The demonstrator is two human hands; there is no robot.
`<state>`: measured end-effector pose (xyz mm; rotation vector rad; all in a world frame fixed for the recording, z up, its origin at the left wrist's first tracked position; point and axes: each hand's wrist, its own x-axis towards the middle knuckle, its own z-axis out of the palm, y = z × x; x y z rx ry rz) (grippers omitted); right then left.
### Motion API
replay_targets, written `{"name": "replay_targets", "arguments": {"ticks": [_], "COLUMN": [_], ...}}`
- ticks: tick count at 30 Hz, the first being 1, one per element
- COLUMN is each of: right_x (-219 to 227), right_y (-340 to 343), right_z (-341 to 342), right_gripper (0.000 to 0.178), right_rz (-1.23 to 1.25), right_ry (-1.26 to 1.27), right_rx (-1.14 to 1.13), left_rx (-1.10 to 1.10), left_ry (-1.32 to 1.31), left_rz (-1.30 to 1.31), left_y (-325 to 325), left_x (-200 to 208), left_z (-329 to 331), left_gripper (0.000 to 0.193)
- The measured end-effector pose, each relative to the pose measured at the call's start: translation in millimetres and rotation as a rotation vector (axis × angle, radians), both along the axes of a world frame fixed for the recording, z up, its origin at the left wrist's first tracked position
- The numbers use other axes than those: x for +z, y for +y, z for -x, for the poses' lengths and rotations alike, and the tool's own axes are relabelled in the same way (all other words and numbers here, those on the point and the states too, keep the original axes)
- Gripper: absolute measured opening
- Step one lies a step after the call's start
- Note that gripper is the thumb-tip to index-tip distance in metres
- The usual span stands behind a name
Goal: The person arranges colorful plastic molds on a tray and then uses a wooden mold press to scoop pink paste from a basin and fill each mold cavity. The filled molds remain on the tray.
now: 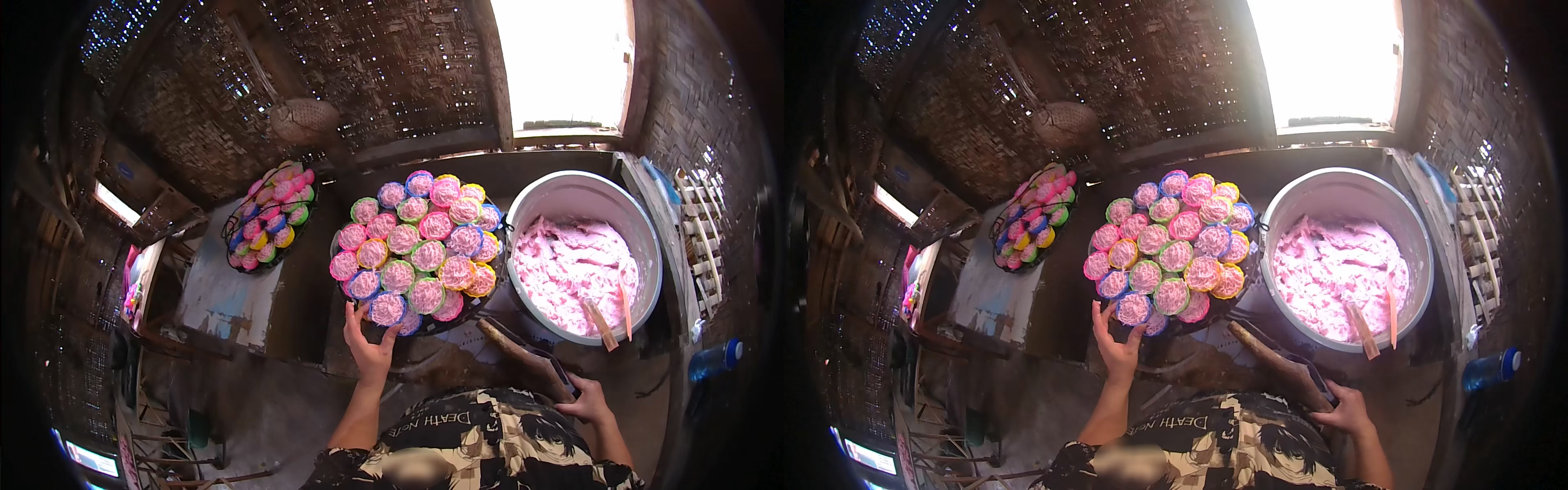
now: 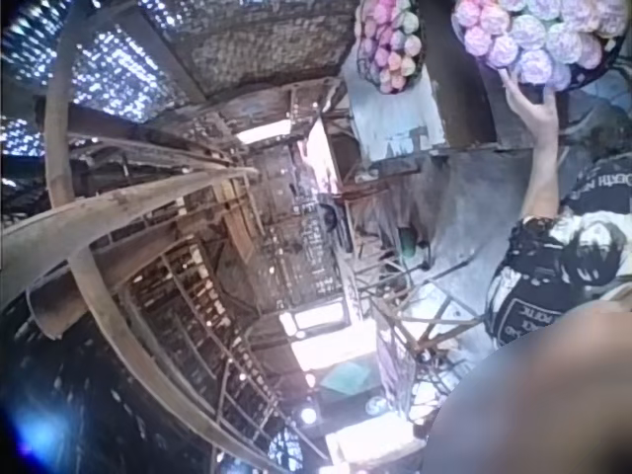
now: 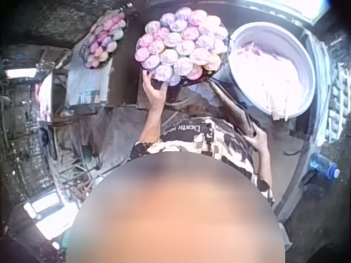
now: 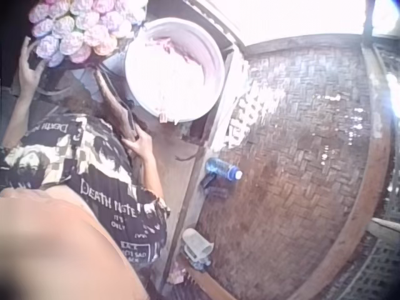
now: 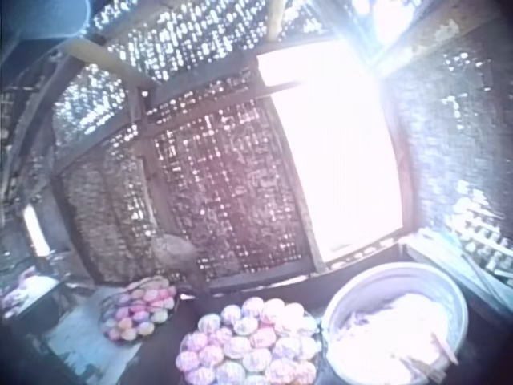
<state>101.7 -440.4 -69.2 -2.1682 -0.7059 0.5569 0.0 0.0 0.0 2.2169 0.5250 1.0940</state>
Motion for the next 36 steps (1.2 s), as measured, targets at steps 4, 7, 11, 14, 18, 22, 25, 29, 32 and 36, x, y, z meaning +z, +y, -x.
{"name": "replay_targets", "arguments": {"ticks": [4, 7, 11, 14, 18, 22, 25, 29, 32, 36], "right_x": [-7.2, -23.0, -60.0, -87.7, -95.6, -82.2, -72.3, -62.9, -72.3, -120.1], "right_y": [14.7, 28.6, 53.8, 70.4, 81.5, 77.7, 82.6, 93.3, 90.4, 71.6], "right_z": [0.0, -2.4, 3.5, 11.2, 7.5, -9.9, -25.2, -24.1, -14.0, -37.2], "right_gripper": [0.090, 0.087, 0.087, 0.094, 0.098, 0.090, 0.078, 0.077, 0.084, 0.053], "right_rz": [0.142, 0.142, -0.029, 0.077, 0.132, 0.153, 0.146, 0.272, 0.237, 0.354], "right_ry": [-0.097, -0.157, -0.379, -0.363, -0.410, -0.325, -0.416, -0.562, -0.781, -1.213], "right_rx": [-0.016, -0.048, 0.009, -0.008, 0.013, 0.094, 0.128, 0.088, 0.058, 0.140], "left_rx": [-0.004, -0.001, 0.071, 0.144, 0.246, 0.289, 0.354, 0.417, 0.513, 0.485], "left_ry": [0.016, -0.010, -0.073, -0.115, -0.144, -0.287, -0.374, -0.475, -0.279, -0.111], "left_rz": [-0.032, -0.109, -0.137, -0.034, 0.097, 0.405, 0.695, 0.962, 0.940, 0.814], "left_y": [2.0, -3.1, -4.9, -4.1, 4.1, 15.3, 28.7, 58.4, 86.9, 139.1], "left_x": [3.1, 3.3, 7.5, 3.7, -9.4, -35.3, -52.4, -74.7, -101.8, -146.2], "left_z": [0.1, -2.5, 6.8, 16.7, 30.1, 33.7, 33.1, 29.0, 23.8, 9.0], "left_gripper": [0.098, 0.097, 0.094, 0.079, 0.063, 0.057, 0.054, 0.052, 0.054, 0.054]}}
